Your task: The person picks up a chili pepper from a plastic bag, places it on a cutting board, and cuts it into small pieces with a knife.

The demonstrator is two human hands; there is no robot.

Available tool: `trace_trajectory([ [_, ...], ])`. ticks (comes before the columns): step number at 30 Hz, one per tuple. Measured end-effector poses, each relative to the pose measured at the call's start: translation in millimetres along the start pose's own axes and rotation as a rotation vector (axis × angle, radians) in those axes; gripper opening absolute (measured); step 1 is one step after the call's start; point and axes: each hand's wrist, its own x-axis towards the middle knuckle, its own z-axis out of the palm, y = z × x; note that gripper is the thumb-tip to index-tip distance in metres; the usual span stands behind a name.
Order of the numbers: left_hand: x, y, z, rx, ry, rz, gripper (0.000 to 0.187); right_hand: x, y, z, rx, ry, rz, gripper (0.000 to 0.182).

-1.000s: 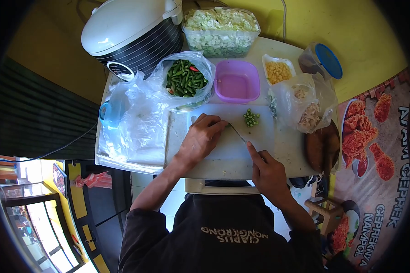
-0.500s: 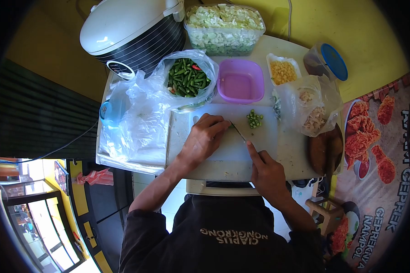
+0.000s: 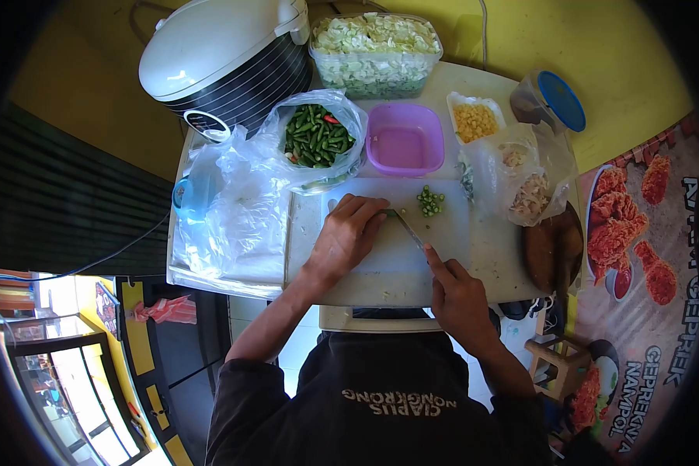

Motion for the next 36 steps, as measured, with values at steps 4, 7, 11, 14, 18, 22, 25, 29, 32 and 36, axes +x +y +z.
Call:
trace_trajectory([
  [4,0.2,-2.7,-0.8,-0.005,-0.038,0.041,0.018,9.0,8.5,1.5,0.035,0.033,0.035,0.064],
  [7,-1.8,0.3,0.6,0.027,-0.022,0.047,0.018,7.6,0.5,3.6,0.055,0.104,-0.01,0.066],
  [11,-1.9,1.2,1.6,0.052,-0.023,0.037,0.019,5.2,-2.4,7.7,0.038,0.085,-0.024,0.068],
  [14,-3.1,-1.1,3.3,0.055,-0.014,0.041,0.019,3.7,-0.5,11.9,0.024,0.08,-0.021,0.07],
  [18,-2.0,-0.3,4.4,0.058,-0.009,0.041,0.019,2.0,-1.3,9.0,0.009,0.068,-0.019,0.07],
  [22,-1.4,-1.8,4.5,0.049,-0.018,0.044,0.02,1.3,-1.4,-0.8,-0.027,0.043,-0.031,0.069],
  [25,-0.4,-1.7,3.8,0.04,-0.026,0.049,0.02,2.0,-0.1,-1.9,-0.03,0.026,-0.034,0.069],
  [29,0.6,-3.4,3.1,0.045,-0.051,0.05,0.021,16.7,-3.9,7.9,-0.052,0.04,-0.04,0.07],
  [32,0.2,-4.1,5.3,0.052,-0.027,0.056,0.021,34.3,-5.5,11.4,-0.061,0.037,-0.043,0.069],
  [36,-1.5,-3.0,7.1,0.04,-0.005,0.04,0.02,22.7,-0.2,6.9,-0.054,0.008,-0.054,0.068],
])
